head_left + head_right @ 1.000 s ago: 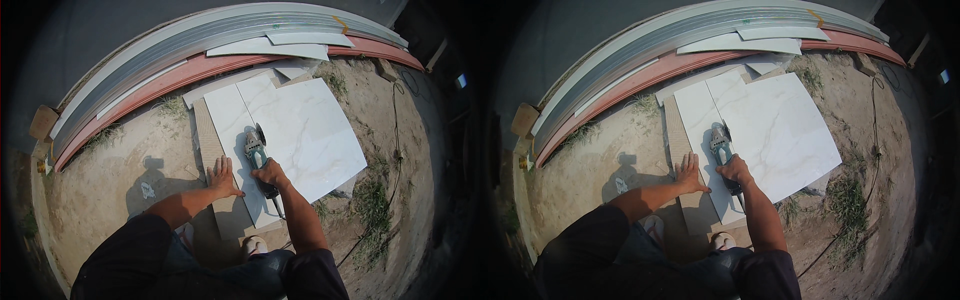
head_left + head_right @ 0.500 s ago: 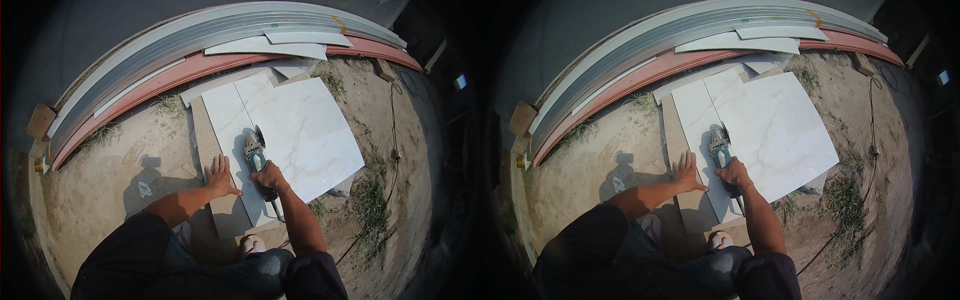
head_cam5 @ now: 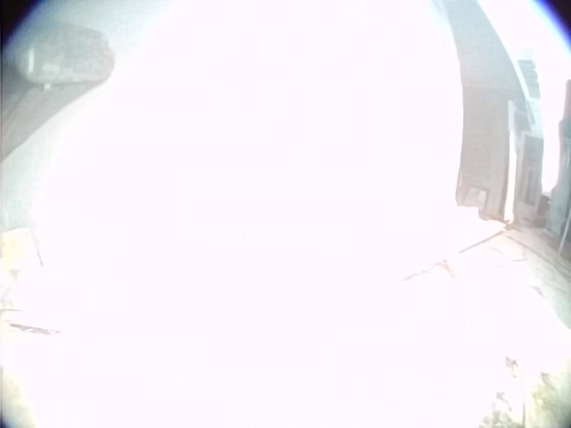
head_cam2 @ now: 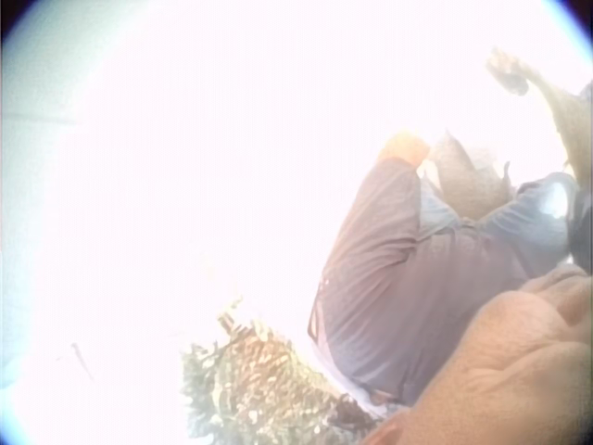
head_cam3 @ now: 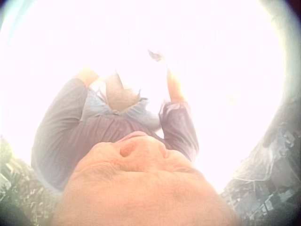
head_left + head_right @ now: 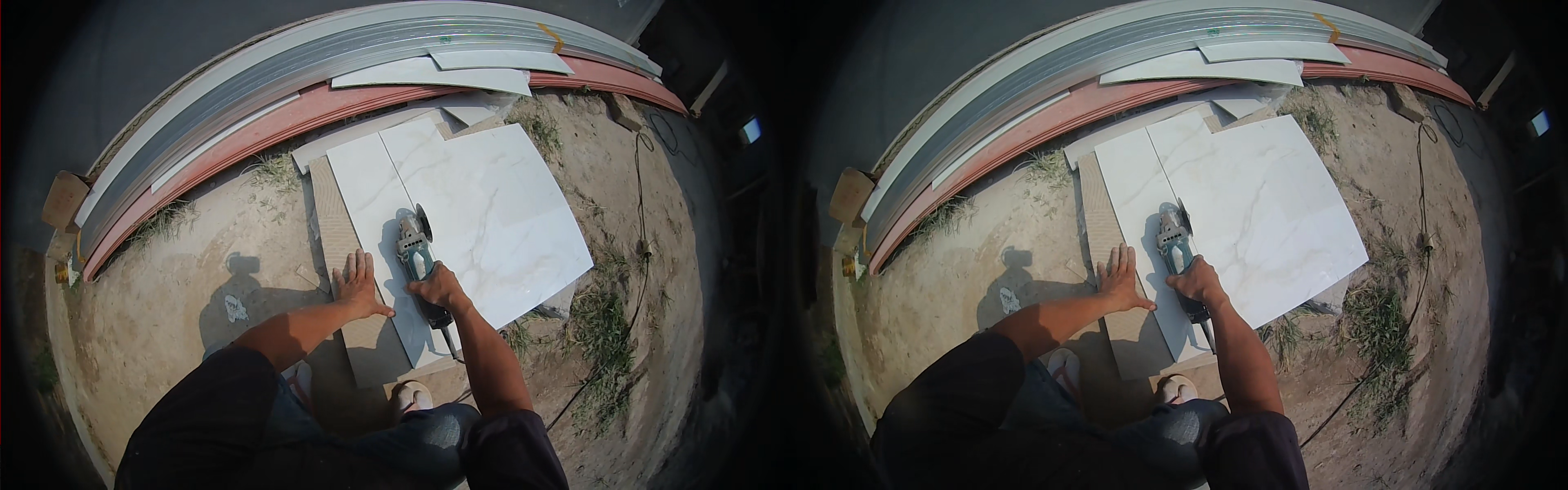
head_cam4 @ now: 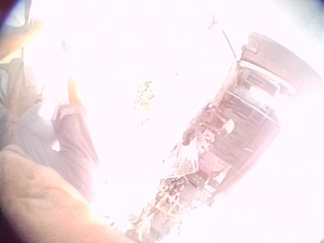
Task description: The person holds an angle grinder with both hands and uses it to cut along a marked line on a large white tile placed on the ground.
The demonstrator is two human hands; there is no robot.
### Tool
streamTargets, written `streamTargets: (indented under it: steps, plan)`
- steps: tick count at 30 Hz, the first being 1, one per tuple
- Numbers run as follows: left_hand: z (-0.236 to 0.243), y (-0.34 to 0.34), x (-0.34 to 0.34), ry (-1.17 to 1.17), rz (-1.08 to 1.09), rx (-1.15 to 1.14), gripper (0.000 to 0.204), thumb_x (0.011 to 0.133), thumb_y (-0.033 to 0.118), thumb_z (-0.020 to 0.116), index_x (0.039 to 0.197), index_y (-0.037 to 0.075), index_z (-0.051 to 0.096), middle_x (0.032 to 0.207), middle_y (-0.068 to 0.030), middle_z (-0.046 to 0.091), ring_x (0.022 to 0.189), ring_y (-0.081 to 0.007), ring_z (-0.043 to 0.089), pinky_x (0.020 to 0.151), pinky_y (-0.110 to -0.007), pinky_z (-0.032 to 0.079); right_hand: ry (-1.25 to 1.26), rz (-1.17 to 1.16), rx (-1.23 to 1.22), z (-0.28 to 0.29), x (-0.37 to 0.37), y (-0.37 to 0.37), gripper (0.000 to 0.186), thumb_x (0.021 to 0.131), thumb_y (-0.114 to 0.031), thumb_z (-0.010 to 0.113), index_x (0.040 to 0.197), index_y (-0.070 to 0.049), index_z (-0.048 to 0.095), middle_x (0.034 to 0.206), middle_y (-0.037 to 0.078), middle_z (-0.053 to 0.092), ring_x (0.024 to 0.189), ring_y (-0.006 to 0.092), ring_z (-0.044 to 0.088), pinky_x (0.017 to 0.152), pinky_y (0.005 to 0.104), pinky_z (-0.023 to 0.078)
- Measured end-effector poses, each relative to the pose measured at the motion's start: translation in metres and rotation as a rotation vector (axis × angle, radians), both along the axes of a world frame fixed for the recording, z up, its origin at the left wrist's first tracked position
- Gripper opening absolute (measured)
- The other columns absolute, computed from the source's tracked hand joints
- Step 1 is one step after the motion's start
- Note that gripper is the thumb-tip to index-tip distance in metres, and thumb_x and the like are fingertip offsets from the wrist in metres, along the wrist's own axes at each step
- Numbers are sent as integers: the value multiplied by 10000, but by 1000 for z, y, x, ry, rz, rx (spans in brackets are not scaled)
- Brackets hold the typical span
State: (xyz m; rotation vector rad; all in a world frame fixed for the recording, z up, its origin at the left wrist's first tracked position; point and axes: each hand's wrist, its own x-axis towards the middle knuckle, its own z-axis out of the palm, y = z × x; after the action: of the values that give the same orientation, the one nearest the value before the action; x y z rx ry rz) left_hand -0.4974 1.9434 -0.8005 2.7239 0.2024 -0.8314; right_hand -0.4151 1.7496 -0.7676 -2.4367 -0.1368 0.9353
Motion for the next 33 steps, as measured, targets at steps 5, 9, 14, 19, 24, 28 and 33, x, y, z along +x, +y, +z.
streamTargets:
  steps: [5,9,14,19,24,28,33]
  plan:
    - [3,-3,2,-10,-10,-16,1535,514,699,834,1536,-20,-56,1620,-226,-84,1498,-400,-93,1120,-707,91,7,-23,15,-22,1,-11,784,668,-446,804,1046,199,568,999,311,677,934,370,697,808,390,554]
    - [1,2,0,3,-5,-6,1533,515,698,835,1536,-20,-55,1617,-233,-87,1497,-400,-98,1118,-708,91,-8,92,-2,-18,0,-3,777,676,-444,799,1050,198,574,992,312,676,935,369,697,808,393,552]
    - [0,0,1,-3,-7,-19,1540,514,705,831,1536,-18,-66,1619,-225,-98,1497,-395,-112,1119,-708,80,20,-7,10,9,-4,-5,754,691,-434,791,1051,194,583,961,314,679,920,373,700,803,398,551]
    - [-3,0,0,3,-7,-13,1545,515,713,826,1536,-18,-73,1622,-219,-103,1497,-392,-117,1124,-701,70,8,-5,15,-6,-7,-10,752,697,-423,792,1062,198,577,985,323,674,935,379,699,802,400,550]
    - [-1,-5,3,2,-21,-8,1542,520,721,819,1535,-20,-74,1621,-223,-98,1496,-395,-119,1127,-698,74,-40,63,-41,-32,-10,-21,732,716,-432,785,1091,164,584,1002,316,671,946,388,694,803,410,548]
    - [-4,3,-1,12,-12,9,1543,518,723,818,1534,-22,-72,1620,-224,-95,1495,-397,-120,1125,-700,81,17,82,-48,-15,-14,-12,517,820,-447,702,1168,-69,650,1027,292,634,969,403,672,825,421,537]
    - [-2,-7,4,-11,-26,-5,1550,508,725,822,1535,-19,-69,1621,-222,-92,1496,-394,-117,1120,-705,90,-90,302,-123,-90,-10,-41,319,897,-451,620,1170,-296,675,1045,267,589,987,411,652,852,426,523]
